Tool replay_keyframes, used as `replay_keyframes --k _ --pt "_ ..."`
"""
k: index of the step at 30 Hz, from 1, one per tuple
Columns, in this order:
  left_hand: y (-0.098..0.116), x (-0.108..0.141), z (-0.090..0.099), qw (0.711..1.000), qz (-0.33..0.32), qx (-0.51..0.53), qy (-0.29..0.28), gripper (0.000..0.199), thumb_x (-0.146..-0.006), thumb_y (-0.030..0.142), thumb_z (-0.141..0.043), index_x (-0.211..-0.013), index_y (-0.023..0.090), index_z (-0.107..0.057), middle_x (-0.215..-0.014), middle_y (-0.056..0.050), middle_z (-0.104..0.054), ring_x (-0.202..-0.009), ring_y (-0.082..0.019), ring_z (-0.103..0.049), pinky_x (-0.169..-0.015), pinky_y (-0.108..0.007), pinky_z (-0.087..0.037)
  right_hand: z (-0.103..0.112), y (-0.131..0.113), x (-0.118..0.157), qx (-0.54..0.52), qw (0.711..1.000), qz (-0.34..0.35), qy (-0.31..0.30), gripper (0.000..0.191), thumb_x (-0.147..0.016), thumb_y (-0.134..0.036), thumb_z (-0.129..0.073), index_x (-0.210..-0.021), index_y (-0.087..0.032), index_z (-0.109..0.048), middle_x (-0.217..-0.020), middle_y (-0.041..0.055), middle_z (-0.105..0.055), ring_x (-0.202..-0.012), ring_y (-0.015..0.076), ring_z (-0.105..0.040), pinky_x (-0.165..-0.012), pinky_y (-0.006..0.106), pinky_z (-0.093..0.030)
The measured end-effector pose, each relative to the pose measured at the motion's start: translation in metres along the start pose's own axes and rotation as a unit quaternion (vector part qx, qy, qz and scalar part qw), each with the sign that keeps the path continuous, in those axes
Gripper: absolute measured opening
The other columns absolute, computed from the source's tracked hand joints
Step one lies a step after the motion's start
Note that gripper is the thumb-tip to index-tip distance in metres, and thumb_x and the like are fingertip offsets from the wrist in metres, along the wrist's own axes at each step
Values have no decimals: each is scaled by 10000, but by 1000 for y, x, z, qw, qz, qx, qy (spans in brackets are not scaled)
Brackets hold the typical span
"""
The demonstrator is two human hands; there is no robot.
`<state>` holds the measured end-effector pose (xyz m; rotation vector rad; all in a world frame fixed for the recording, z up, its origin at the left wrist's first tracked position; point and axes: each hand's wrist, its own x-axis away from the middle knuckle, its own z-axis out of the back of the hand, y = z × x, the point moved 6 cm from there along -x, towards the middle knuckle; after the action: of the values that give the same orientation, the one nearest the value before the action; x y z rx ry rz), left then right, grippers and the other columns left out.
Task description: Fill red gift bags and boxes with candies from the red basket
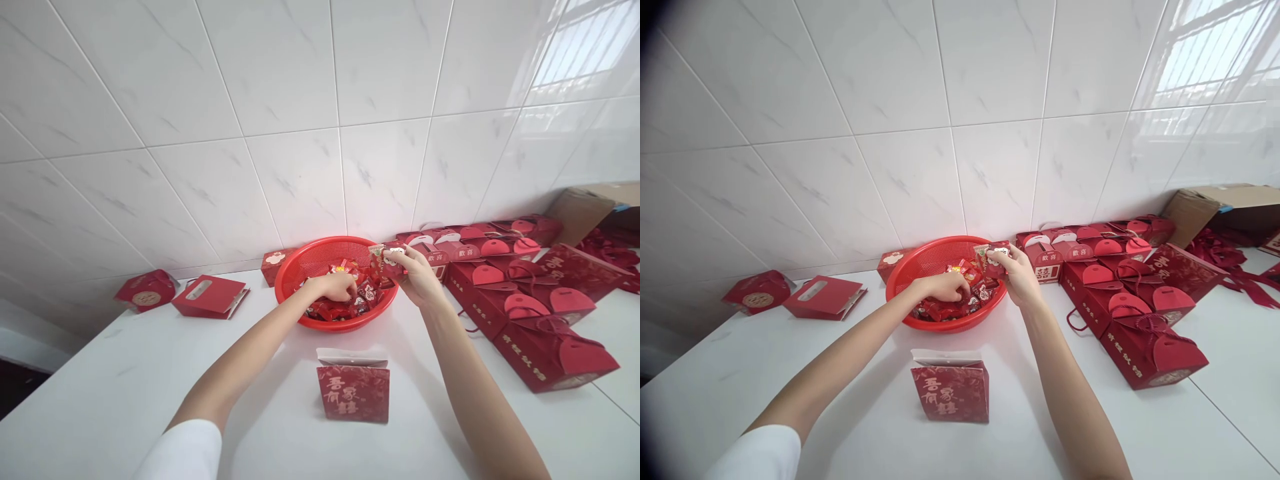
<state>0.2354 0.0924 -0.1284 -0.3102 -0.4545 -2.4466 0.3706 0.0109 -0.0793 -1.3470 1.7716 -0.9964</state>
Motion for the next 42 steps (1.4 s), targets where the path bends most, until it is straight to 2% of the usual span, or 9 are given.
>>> replay_keyframes --k 4,8,16,21,24,27,31,38,42 --pt "4 -24 -8 997 24 -63 -34 408 -712 81 -558 -1086 152 -706 -1146 -137 -720 -1021 -283 -678 -855 -340 -523 3 -4 0 2 1000 13 6 328 -517 -323 -898 -687 -190 -651 -672 -26 -634 -607 105 -543 -548 213 -446" --pt "6 -37 -6 998 21 -59 -18 569 -754 204 -624 -1318 210 -553 -1326 -109 -637 -1157 -269 -628 -925 -309 -504 5 -7 1 12 1000 26 8 304 -549 -327 -881 -703 -195 -655 -666 -31 -632 -585 99 -534 -544 216 -435" --pt "8 -38 -13 997 32 -63 3 692 -743 308 -684 -1379 152 -458 -1245 -177 -657 -1063 -325 -669 -837 -353 -536 6 -7 0 24 999 30 5 303 -576 -330 -864 -737 -203 -641 -699 -26 -652 -614 116 -571 -577 233 -454" --pt "8 -42 -19 999 -3 -38 4 708 -748 226 -651 -1417 149 -433 -1358 -171 -595 -1170 -308 -620 -937 -351 -497 5 -8 2 25 999 30 7 308 -559 -337 -867 -723 -204 -643 -682 -32 -642 -592 105 -548 -549 223 -423" --pt "6 -43 -19 999 -10 -26 18 615 -707 173 -649 -1313 165 -546 -1268 -138 -656 -1100 -287 -646 -887 -328 -504 3 -9 2 25 999 33 5 312 -557 -342 -867 -717 -204 -638 -682 -30 -642 -594 110 -548 -552 231 -421" --pt "5 -41 -14 999 -11 -18 29 380 -682 139 -626 -1056 184 -673 -1043 -100 -726 -927 -269 -676 -776 -314 -504 2 -10 3 19 999 34 -2 311 -556 -333 -868 -729 -207 -642 -689 -29 -646 -605 119 -558 -562 243 -428" --pt "5 -31 -5 998 -29 -2 47 71 -762 173 -559 -743 185 -627 -800 -50 -695 -761 -215 -637 -693 -286 -456 1 -11 4 13 999 32 -9 308 -551 -318 -866 -724 -206 -637 -679 -32 -636 -610 120 -556 -564 241 -434" --pt "-4 3 14 985 -11 119 125 368 -844 423 -530 -590 204 -378 -583 25 -469 -571 -150 -477 -544 -271 -317 2 -13 5 21 999 32 -5 329 -550 -337 -873 -733 -205 -633 -682 -21 -646 -632 136 -577 -584 250 -462" --pt "-9 16 20 977 57 95 184 385 -875 456 -496 -590 199 -478 -570 1 -548 -598 -176 -534 -572 -280 -313 5 -14 6 24 999 30 8 332 -556 -338 -874 -722 -206 -617 -702 -15 -656 -648 139 -587 -573 243 -467"
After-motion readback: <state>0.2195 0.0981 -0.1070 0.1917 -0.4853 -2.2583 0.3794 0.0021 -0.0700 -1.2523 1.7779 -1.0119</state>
